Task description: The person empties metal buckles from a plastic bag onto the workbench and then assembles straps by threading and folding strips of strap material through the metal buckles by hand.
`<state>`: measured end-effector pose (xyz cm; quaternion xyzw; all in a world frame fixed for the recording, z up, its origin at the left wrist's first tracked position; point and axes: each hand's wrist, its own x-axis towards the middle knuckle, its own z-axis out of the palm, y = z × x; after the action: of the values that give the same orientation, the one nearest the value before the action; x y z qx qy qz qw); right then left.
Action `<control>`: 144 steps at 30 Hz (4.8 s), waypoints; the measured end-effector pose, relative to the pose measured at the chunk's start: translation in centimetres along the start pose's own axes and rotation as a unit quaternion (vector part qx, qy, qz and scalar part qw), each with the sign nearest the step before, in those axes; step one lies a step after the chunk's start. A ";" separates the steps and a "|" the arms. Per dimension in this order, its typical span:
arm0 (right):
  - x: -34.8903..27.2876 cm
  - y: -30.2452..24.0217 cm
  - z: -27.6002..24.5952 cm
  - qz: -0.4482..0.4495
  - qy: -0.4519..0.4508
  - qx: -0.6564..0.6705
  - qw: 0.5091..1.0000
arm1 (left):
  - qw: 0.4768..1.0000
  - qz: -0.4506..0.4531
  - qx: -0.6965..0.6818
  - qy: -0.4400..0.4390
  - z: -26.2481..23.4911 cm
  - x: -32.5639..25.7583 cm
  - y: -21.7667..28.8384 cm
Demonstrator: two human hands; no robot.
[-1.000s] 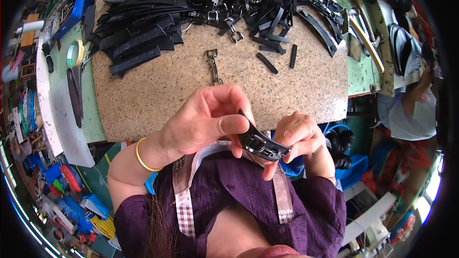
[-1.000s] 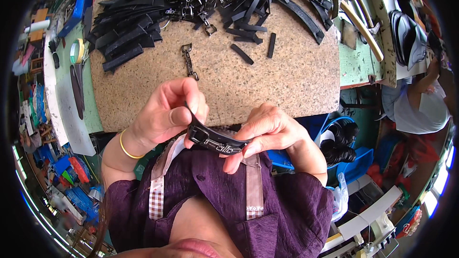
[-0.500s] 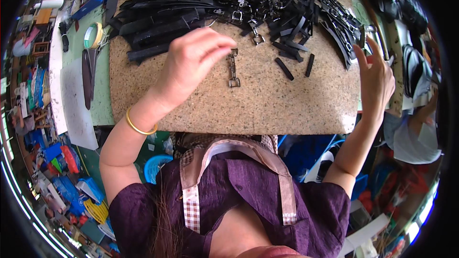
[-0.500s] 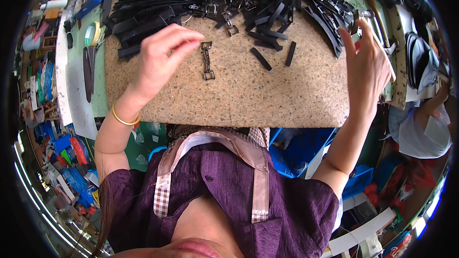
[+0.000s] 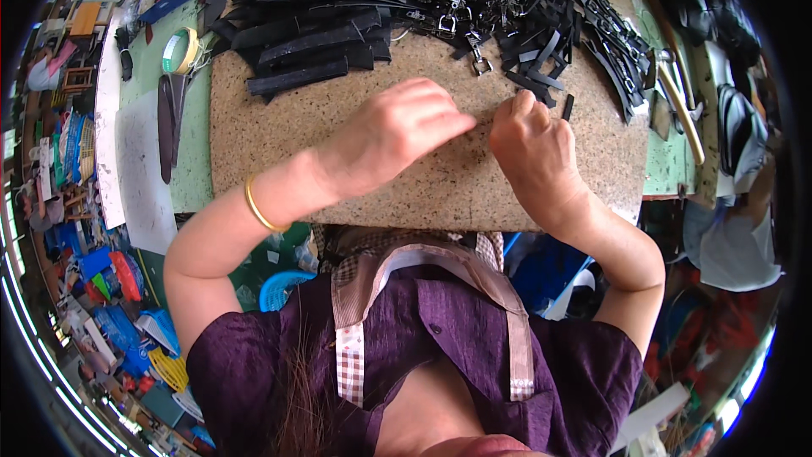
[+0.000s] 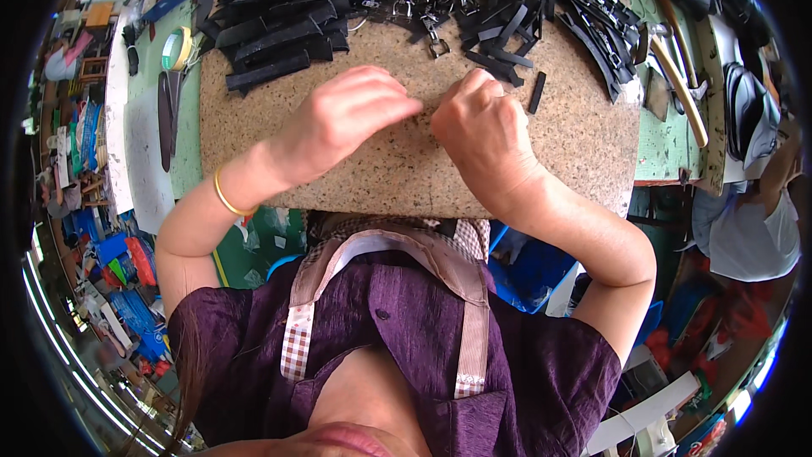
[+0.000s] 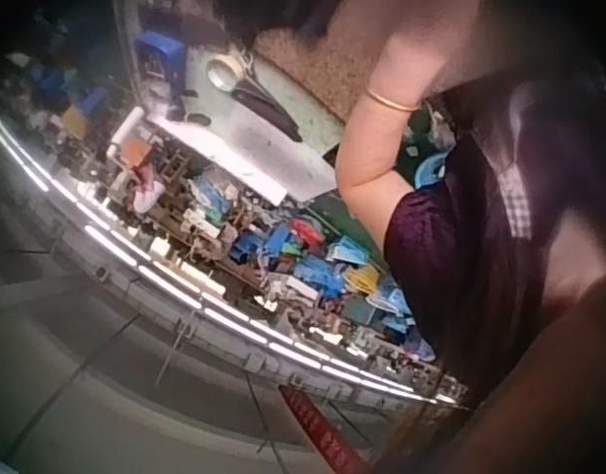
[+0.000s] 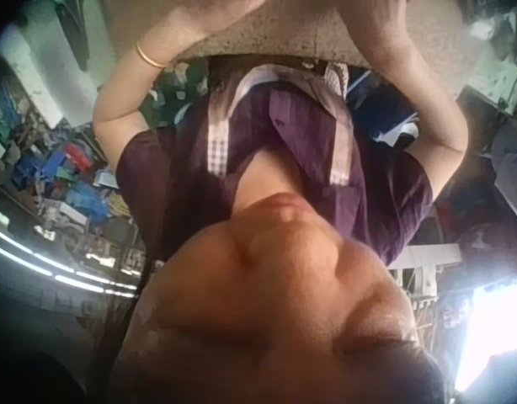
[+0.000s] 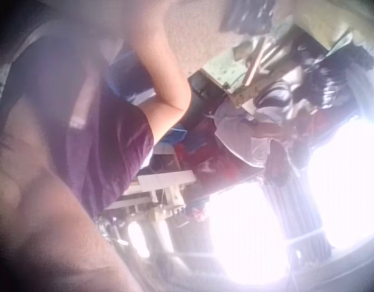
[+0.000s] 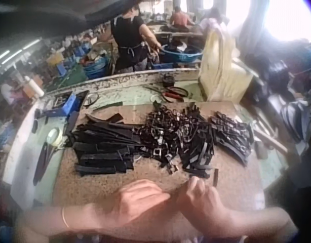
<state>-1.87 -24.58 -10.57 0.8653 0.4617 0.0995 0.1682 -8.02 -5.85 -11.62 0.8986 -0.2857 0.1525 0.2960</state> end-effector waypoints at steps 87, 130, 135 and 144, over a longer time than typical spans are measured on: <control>-1.6 -4.8 -3.1 0.157 0.061 0.956 0.239 | 0.490 -0.438 -0.696 0.289 2.8 -6.5 8.5; -2.9 -3.7 -4.5 0.104 0.100 0.709 0.691 | 0.752 -0.428 -0.487 0.122 -3.7 -3.7 6.3; -3.0 -3.7 -4.4 0.098 0.084 0.688 0.714 | 0.766 -0.414 -0.471 0.138 -3.6 -3.7 6.7; -1.3 -2.9 -2.8 0.011 0.231 0.605 0.762 | 0.797 -0.386 -0.436 0.162 -3.3 -3.5 6.7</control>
<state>-5.74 -23.61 -9.08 0.7434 0.4411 -0.0019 -0.5027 -15.21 -6.76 -7.63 0.6727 0.1006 0.0287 0.7325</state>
